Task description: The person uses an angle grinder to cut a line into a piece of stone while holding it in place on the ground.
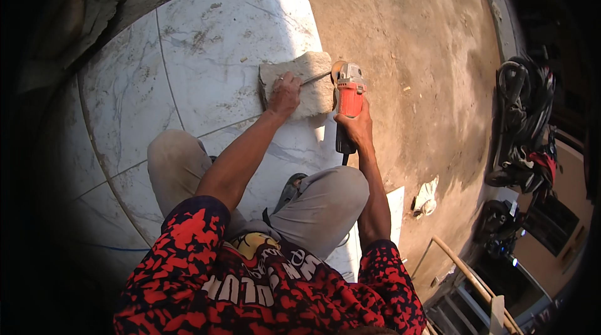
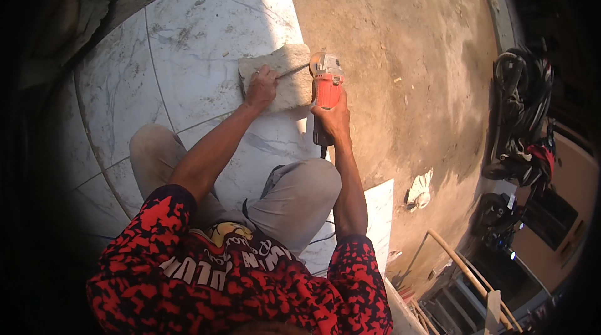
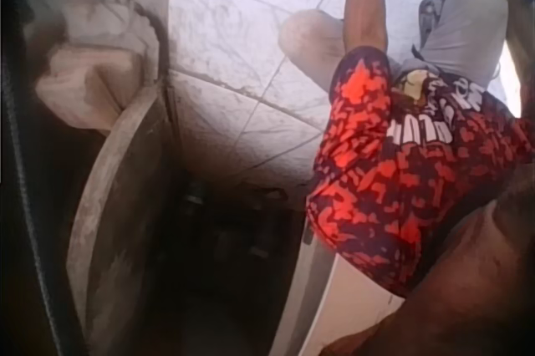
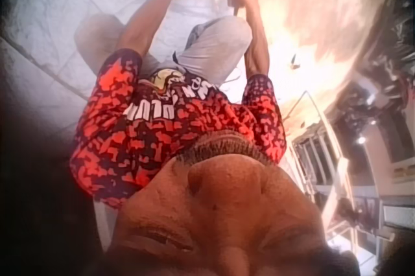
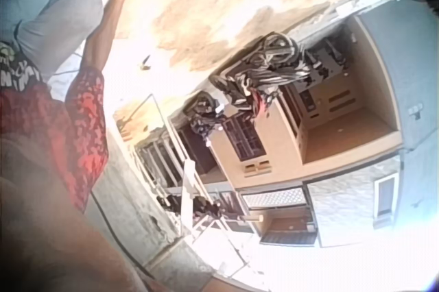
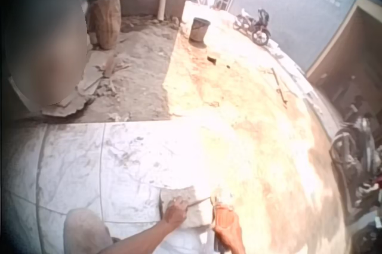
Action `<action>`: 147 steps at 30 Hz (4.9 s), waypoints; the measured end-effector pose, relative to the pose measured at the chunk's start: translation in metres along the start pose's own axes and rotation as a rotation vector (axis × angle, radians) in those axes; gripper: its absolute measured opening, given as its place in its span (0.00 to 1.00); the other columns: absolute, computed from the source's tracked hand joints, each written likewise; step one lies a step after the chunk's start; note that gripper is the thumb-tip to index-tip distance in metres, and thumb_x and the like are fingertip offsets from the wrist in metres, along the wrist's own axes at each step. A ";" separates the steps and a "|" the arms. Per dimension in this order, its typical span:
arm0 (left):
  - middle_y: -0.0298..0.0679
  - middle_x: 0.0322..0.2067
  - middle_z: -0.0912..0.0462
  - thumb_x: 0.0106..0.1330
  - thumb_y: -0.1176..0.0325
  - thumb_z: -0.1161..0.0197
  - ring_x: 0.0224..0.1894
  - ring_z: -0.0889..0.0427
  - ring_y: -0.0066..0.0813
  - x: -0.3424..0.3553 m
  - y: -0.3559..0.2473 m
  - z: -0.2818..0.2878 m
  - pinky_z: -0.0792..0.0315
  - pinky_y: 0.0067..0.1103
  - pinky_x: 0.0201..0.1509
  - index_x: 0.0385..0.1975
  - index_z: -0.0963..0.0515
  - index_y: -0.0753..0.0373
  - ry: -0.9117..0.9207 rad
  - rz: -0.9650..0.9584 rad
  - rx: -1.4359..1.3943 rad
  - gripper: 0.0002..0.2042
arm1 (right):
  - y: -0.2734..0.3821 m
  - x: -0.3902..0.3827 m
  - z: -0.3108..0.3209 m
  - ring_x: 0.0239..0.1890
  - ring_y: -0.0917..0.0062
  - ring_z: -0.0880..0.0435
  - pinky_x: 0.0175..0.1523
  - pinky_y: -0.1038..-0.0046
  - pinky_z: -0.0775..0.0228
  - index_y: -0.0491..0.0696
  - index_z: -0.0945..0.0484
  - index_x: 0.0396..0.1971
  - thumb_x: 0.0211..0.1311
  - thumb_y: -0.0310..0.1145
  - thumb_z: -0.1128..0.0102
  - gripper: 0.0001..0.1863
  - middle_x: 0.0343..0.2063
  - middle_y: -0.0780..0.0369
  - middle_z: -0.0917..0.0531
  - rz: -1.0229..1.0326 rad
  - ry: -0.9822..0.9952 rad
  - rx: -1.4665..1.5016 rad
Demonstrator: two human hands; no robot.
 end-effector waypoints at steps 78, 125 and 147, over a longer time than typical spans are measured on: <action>0.46 0.42 0.25 0.64 0.72 0.41 0.45 0.23 0.51 0.000 0.000 0.002 0.29 0.42 0.51 0.39 0.22 0.61 -0.006 -0.025 0.016 0.06 | -0.027 -0.003 0.034 0.49 0.67 0.18 0.53 0.68 0.25 0.43 0.36 0.65 0.39 0.35 0.25 0.47 0.50 0.54 0.20 -0.064 -0.069 0.283; 0.47 0.39 0.26 0.62 0.73 0.40 0.46 0.25 0.51 0.001 0.000 0.001 0.29 0.41 0.50 0.36 0.24 0.62 -0.007 -0.024 -0.024 0.05 | 0.013 0.021 0.009 0.49 0.54 0.16 0.53 0.60 0.24 0.47 0.41 0.67 0.39 0.39 0.28 0.50 0.48 0.45 0.18 0.041 0.023 -0.088; 0.47 0.40 0.25 0.62 0.73 0.39 0.47 0.25 0.51 0.000 -0.001 0.004 0.29 0.41 0.52 0.36 0.23 0.63 0.008 0.006 -0.051 0.05 | 0.010 0.022 0.006 0.49 0.53 0.17 0.54 0.60 0.24 0.48 0.43 0.69 0.38 0.40 0.28 0.52 0.49 0.44 0.19 0.023 0.036 -0.087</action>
Point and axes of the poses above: each hand's wrist, its own x-axis towards the middle knuckle, its own z-axis out of the back of the hand, y = z × x, the point moved 4 cm from there along x, towards the middle knuckle
